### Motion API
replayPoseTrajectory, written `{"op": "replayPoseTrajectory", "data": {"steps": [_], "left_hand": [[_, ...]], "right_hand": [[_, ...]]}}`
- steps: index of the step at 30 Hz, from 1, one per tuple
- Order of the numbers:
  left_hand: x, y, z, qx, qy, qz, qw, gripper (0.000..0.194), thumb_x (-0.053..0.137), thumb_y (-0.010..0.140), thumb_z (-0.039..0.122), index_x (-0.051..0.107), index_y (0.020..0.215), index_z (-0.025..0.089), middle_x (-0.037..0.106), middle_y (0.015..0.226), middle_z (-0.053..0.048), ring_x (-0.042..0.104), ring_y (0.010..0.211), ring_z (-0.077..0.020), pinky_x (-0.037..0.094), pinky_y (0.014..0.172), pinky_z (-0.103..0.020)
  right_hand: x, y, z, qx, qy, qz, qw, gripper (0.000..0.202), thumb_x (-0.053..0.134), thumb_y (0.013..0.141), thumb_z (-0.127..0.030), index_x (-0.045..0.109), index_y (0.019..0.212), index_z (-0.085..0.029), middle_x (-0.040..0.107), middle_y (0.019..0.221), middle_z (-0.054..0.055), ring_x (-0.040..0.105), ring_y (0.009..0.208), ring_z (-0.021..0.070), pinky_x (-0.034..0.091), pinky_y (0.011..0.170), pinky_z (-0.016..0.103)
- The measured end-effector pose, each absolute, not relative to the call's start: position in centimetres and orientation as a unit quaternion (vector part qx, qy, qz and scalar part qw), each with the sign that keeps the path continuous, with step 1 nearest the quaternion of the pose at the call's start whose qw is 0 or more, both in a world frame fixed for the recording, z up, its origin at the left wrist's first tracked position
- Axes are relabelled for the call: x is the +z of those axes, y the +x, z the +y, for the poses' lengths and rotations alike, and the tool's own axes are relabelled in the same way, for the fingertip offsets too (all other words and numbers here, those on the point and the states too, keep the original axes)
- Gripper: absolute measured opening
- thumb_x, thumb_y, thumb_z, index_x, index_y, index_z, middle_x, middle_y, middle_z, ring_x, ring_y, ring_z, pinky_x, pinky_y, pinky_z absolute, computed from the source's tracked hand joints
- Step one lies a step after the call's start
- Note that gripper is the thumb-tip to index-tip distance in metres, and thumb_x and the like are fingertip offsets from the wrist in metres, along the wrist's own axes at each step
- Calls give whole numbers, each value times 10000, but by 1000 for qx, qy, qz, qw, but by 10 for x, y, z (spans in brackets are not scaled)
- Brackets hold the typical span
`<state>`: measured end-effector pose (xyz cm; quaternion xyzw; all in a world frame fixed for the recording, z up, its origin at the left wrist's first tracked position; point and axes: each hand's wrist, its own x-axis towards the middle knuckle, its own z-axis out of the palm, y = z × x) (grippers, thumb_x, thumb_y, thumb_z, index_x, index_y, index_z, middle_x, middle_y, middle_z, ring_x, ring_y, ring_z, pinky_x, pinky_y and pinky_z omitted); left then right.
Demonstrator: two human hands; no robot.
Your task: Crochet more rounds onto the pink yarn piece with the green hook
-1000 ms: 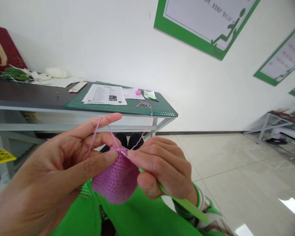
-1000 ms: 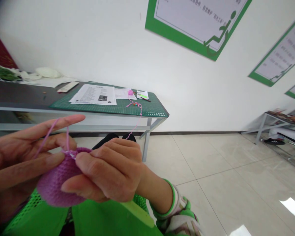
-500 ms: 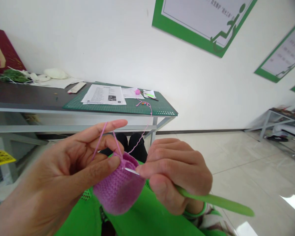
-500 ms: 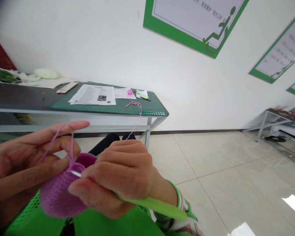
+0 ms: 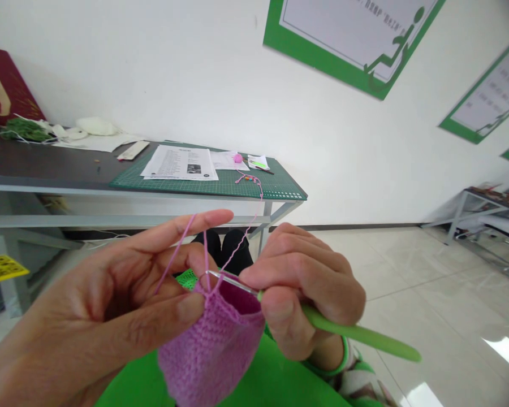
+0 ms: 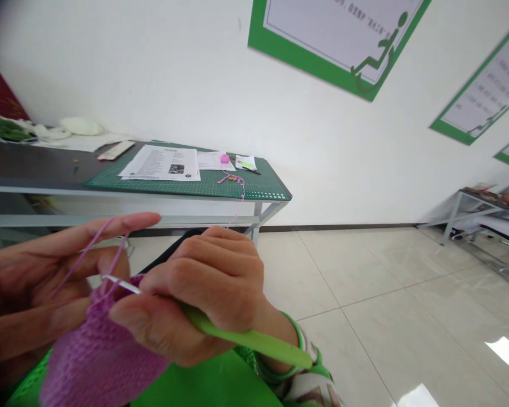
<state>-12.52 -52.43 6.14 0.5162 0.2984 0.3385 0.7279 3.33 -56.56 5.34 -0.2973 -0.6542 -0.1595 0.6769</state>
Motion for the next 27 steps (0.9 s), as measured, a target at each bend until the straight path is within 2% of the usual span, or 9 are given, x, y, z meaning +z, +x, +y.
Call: {"op": "replayPoseTrajectory", "data": {"steps": [3, 6, 13, 17, 20, 23, 27], "left_hand": [[69, -124, -528, 330, 497, 320, 736, 756, 856, 537, 142, 611, 1220, 354, 650, 611, 35, 566, 465, -111, 481, 427, -159], [67, -125, -527, 337, 492, 314, 739, 815, 860, 502, 119, 601, 1237, 357, 648, 612, 25, 568, 433, -124, 499, 401, -180], [56, -125, -520, 367, 526, 290, 710, 934, 852, 540, 180, 448, 1344, 432, 665, 606, 28, 551, 364, -117, 488, 339, -160], [58, -124, -520, 376, 547, 265, 699, 946, 839, 575, 202, 390, 1367, 458, 691, 630, 22, 561, 374, -124, 481, 332, -160], [57, -126, -520, 365, 575, 270, 681, 953, 830, 587, 224, 357, 1379, 468, 714, 694, 3, 625, 441, -170, 507, 360, -192], [55, -129, -522, 367, 583, 287, 666, 930, 819, 597, 230, 367, 1375, 463, 709, 712, -4, 651, 494, -202, 518, 382, -212], [55, -130, -523, 372, 550, 278, 694, 913, 829, 583, 219, 407, 1358, 453, 664, 627, 25, 588, 405, -156, 504, 359, -191]], "right_hand": [[57, 29, -570, -114, -324, -631, 696, 435, 476, 917, -365, 534, 536, -163, 549, 452, -23, 434, 410, 62, 326, 418, 266], [58, 27, -572, -87, -338, -624, 700, 445, 457, 926, -365, 523, 532, -170, 552, 457, -28, 439, 411, 60, 345, 421, 263], [48, 30, -566, -140, -313, -656, 672, 347, 462, 927, -325, 561, 632, -172, 572, 514, -30, 457, 433, 55, 355, 452, 261], [49, 27, -564, -153, -327, -641, 677, 339, 474, 926, -355, 583, 662, -172, 571, 527, -31, 475, 445, 54, 375, 464, 255], [55, 24, -565, -148, -339, -640, 673, 334, 524, 902, -373, 607, 666, -152, 600, 545, -11, 544, 477, 68, 420, 469, 242], [59, 25, -566, -130, -345, -671, 643, 331, 496, 912, -327, 623, 674, -136, 635, 589, 8, 575, 508, 77, 449, 476, 242], [57, 26, -572, -136, -364, -652, 651, 386, 433, 934, -294, 577, 601, -162, 600, 555, -12, 533, 485, 68, 427, 454, 247]]}}
